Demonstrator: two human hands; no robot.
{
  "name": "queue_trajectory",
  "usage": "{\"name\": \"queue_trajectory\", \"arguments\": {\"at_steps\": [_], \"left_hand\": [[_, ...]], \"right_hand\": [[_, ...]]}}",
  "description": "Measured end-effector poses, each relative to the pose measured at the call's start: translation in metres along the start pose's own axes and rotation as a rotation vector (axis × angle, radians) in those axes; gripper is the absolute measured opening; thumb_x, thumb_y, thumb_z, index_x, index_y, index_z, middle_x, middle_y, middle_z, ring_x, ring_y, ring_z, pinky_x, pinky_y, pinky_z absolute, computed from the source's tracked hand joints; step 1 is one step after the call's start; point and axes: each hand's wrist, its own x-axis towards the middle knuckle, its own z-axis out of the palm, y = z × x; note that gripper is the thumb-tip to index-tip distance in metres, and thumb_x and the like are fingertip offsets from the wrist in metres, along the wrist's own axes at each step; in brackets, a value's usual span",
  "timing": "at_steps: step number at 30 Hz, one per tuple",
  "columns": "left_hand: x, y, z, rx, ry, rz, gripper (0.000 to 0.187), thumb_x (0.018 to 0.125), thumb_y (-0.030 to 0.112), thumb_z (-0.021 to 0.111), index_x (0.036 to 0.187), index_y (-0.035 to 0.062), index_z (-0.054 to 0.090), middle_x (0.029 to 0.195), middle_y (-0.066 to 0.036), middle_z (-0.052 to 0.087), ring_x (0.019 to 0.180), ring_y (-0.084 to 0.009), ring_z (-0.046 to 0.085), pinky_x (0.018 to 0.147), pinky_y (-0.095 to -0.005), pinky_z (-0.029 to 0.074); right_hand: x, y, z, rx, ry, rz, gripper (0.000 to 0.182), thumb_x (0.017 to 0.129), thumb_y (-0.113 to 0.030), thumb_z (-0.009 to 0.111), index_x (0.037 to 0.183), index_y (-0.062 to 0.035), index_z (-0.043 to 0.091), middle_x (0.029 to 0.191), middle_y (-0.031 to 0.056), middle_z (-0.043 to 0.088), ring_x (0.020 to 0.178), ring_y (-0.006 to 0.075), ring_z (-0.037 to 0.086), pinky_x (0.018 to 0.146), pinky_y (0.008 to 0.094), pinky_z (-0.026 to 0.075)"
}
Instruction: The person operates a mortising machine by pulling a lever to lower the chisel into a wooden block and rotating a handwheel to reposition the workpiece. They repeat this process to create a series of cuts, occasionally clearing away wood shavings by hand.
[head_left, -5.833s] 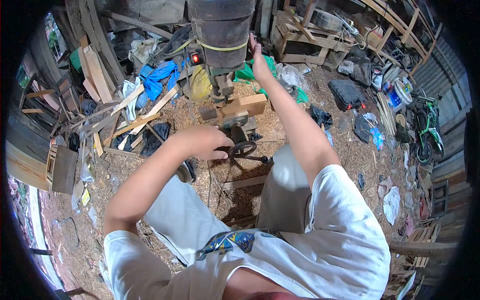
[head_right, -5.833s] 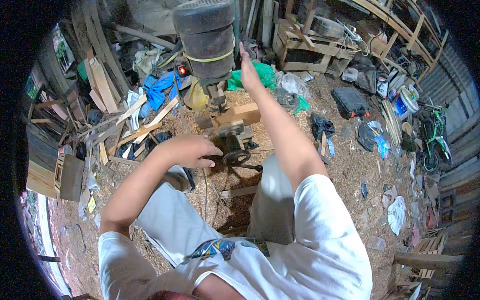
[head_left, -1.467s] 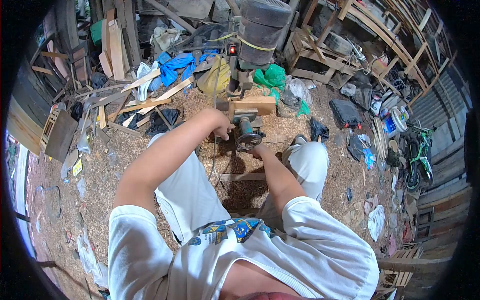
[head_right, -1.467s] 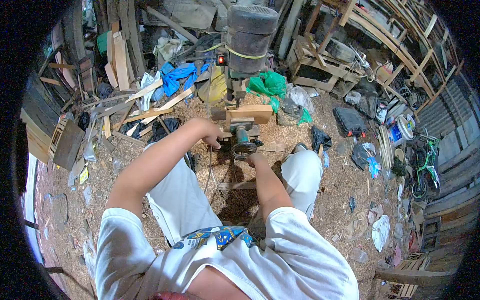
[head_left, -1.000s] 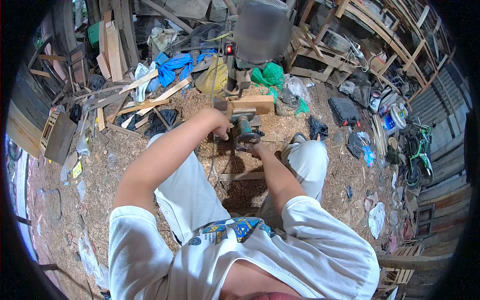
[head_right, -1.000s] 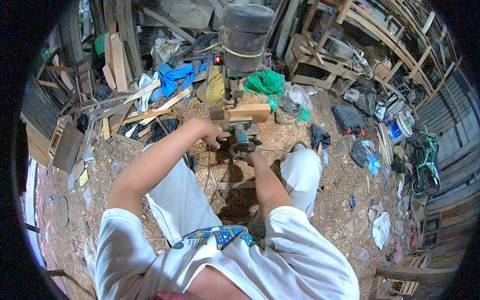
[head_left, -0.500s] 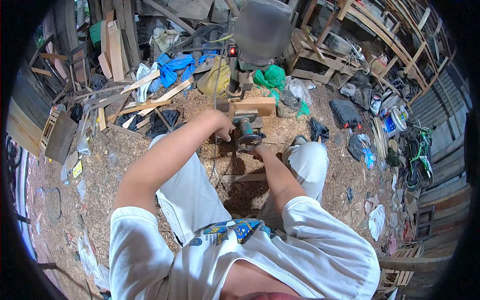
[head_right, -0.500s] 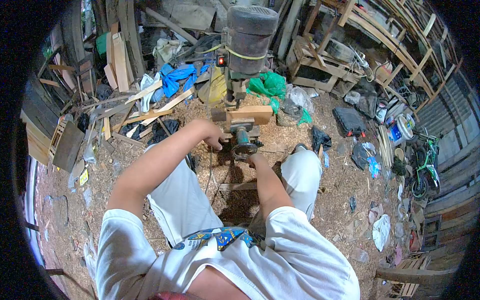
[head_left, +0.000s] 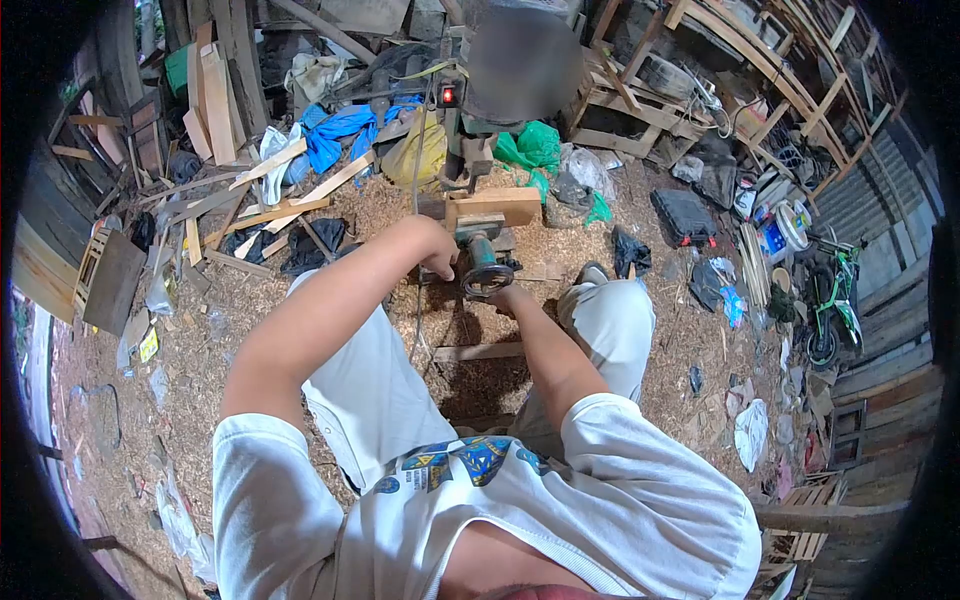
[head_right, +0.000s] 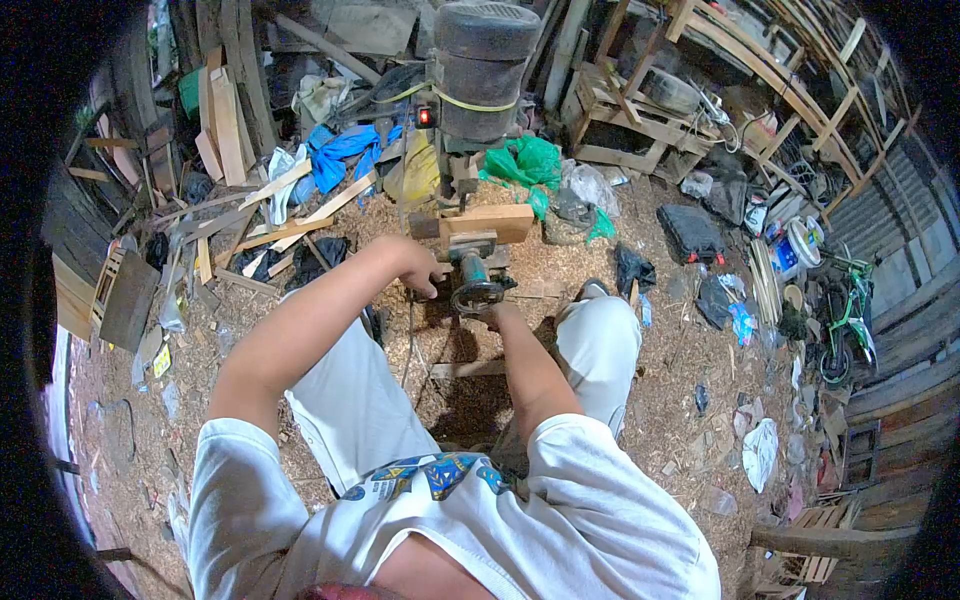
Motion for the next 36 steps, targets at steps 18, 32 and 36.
{"name": "queue_trajectory", "arguments": {"at_steps": [18, 32, 36], "left_hand": [[-0.034, -0.025, 0.014, -0.129, 0.197, 0.089, 0.061, 0.097, 0.052, 0.07, 0.148, 0.0178, 0.065, 0.132, -0.016, 0.075, 0.12, -0.0401, 0.071, 0.1, -0.0516, 0.056], [-0.023, -0.03, -0.026, -0.063, 0.672, 0.391, 0.043, 0.095, 0.035, 0.074, 0.129, 0.0081, 0.075, 0.138, -0.017, 0.067, 0.129, -0.0386, 0.062, 0.114, -0.0513, 0.049], [-0.05, -0.014, -0.048, -0.051, 0.776, 0.488, 0.043, 0.096, 0.03, 0.074, 0.133, 0.0083, 0.073, 0.147, -0.017, 0.064, 0.142, -0.0403, 0.055, 0.122, -0.0505, 0.044]], "right_hand": [[-0.069, 0.03, -0.108, -0.04, -0.313, 0.038, 0.06, 0.091, -0.06, 0.073, 0.126, -0.011, 0.076, 0.106, 0.009, 0.08, 0.089, 0.0245, 0.075, 0.084, 0.0441, 0.06], [-0.001, -0.038, -0.366, 0.565, 0.966, -0.581, 0.047, 0.104, -0.042, 0.064, 0.117, 0.0018, 0.074, 0.1, 0.0124, 0.077, 0.083, 0.0208, 0.071, 0.076, 0.0366, 0.057], [-0.087, -0.096, -0.435, 0.869, 1.071, -0.75, 0.059, 0.103, -0.056, 0.06, 0.109, 0.0004, 0.078, 0.111, 0.0213, 0.078, 0.11, 0.0284, 0.074, 0.096, 0.0399, 0.055]]}}
